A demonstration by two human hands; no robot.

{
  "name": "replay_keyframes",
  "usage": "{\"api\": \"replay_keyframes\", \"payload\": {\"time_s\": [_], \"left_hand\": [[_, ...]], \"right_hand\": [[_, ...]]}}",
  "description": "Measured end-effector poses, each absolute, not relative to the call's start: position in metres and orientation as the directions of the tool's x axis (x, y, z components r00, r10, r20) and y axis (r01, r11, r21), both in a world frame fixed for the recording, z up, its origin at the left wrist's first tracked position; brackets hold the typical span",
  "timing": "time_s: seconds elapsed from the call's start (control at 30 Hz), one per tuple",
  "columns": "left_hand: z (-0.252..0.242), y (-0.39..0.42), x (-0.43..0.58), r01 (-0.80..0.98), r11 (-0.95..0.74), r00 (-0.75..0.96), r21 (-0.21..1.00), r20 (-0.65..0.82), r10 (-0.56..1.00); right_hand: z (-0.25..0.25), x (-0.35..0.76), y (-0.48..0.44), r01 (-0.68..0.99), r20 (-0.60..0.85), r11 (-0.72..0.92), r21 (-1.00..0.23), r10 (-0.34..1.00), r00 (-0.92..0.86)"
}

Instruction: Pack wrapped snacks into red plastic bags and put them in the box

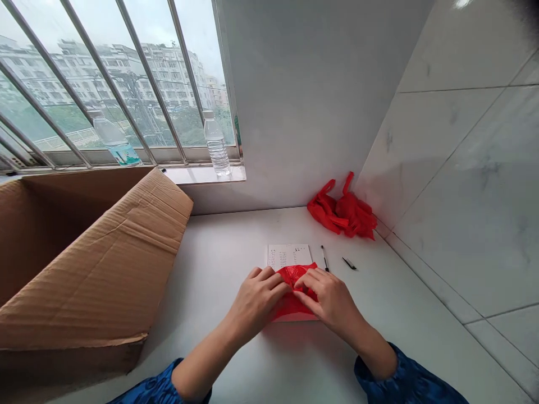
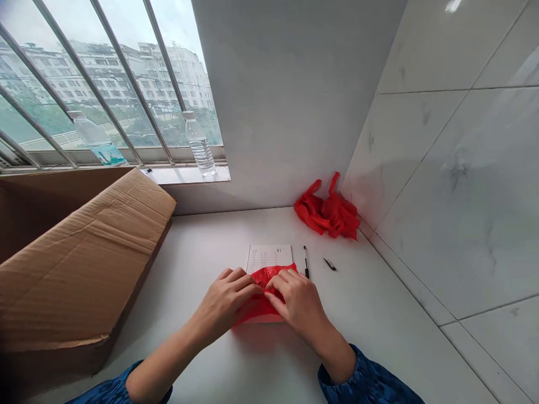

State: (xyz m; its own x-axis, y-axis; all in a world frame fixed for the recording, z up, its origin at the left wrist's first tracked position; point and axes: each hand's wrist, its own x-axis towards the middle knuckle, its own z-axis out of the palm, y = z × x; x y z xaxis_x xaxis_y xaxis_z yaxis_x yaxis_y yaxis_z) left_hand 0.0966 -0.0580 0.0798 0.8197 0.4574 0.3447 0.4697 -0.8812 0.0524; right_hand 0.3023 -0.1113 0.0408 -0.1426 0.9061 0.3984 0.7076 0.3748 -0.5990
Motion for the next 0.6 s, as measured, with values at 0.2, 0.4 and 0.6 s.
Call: {"api": "replay_keyframes", "payload": {"time_s": [0.2,0.4,0.6], "left_hand": [[0.087,-0.034,0.078,0.545,-0.824,0.663,0.158,0.519,0.539],[0.106,-0.021,0.076,0.512,-0.845,0.672,0.151,0.543,0.504],[0.121,-0.005,0.043,0.613,-0.694,0.448,0.378,0.558,0.699]], "right_hand": [[0.047,0.307,-0.104,0.584,0.464,0.346,-0.734,0.884,0.060],[0.073,0.299,-0.079,0.621,0.480,0.398,-0.675,0.877,-0.041],[0.083,0.330,-0.068,0.575,0.411,0.252,-0.778,0.897,0.164]]}}
